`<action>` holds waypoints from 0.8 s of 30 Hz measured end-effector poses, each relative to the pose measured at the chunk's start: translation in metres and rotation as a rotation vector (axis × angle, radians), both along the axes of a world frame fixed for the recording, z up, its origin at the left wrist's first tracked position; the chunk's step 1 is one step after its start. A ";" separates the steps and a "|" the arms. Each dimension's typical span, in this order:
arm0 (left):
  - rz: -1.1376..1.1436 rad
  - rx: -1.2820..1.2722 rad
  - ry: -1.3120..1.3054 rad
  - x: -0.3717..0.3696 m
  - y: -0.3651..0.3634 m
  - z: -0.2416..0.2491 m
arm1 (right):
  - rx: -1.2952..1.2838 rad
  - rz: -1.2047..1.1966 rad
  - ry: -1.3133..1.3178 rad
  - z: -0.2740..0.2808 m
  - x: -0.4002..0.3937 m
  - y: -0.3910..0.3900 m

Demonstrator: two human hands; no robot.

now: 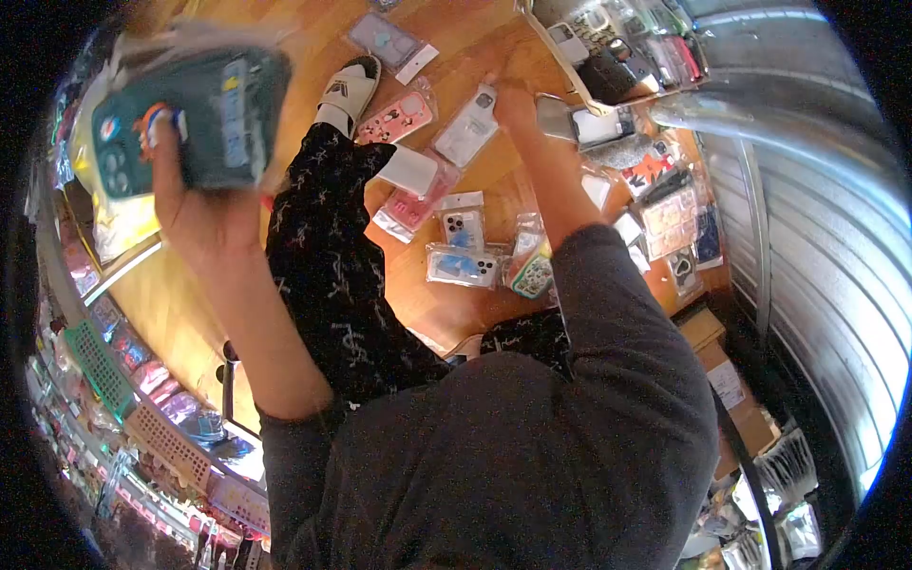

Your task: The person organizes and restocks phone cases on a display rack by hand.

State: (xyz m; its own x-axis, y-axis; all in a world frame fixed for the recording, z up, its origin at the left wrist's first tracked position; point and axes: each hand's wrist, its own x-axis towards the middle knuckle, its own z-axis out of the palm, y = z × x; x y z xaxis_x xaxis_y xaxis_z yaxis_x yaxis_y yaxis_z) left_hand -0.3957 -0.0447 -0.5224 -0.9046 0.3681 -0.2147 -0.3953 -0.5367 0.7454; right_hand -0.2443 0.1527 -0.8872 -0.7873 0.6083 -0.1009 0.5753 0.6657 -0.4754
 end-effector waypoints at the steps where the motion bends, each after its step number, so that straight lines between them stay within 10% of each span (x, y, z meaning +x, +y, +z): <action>1: 0.002 0.014 0.051 0.001 0.007 -0.003 | -0.059 0.042 0.153 0.008 0.010 -0.010; 5: -0.157 0.042 0.069 0.013 0.035 -0.003 | -0.558 -0.142 0.180 0.094 0.064 -0.055; 7: -0.235 0.103 0.060 0.022 0.056 -0.008 | -1.378 -0.345 0.686 0.127 0.091 -0.064; 10: -0.332 0.009 0.040 0.043 0.086 -0.010 | -1.598 -0.370 1.019 0.202 0.132 -0.061; 22: -0.683 -0.167 0.092 0.126 0.111 -0.008 | -0.912 -0.102 1.525 0.395 0.299 -0.031; 24: -0.608 -0.477 1.523 0.097 0.101 -0.048 | -0.579 -0.462 1.119 0.467 0.312 -0.052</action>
State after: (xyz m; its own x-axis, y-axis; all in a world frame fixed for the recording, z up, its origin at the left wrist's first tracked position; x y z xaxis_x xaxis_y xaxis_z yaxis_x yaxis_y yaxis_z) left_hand -0.2990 0.0565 -0.5703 -0.1445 0.8759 0.4604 0.7246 -0.2232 0.6520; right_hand 0.0672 0.1010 -0.4198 -0.3508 0.9279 0.1263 -0.1895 0.0617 -0.9799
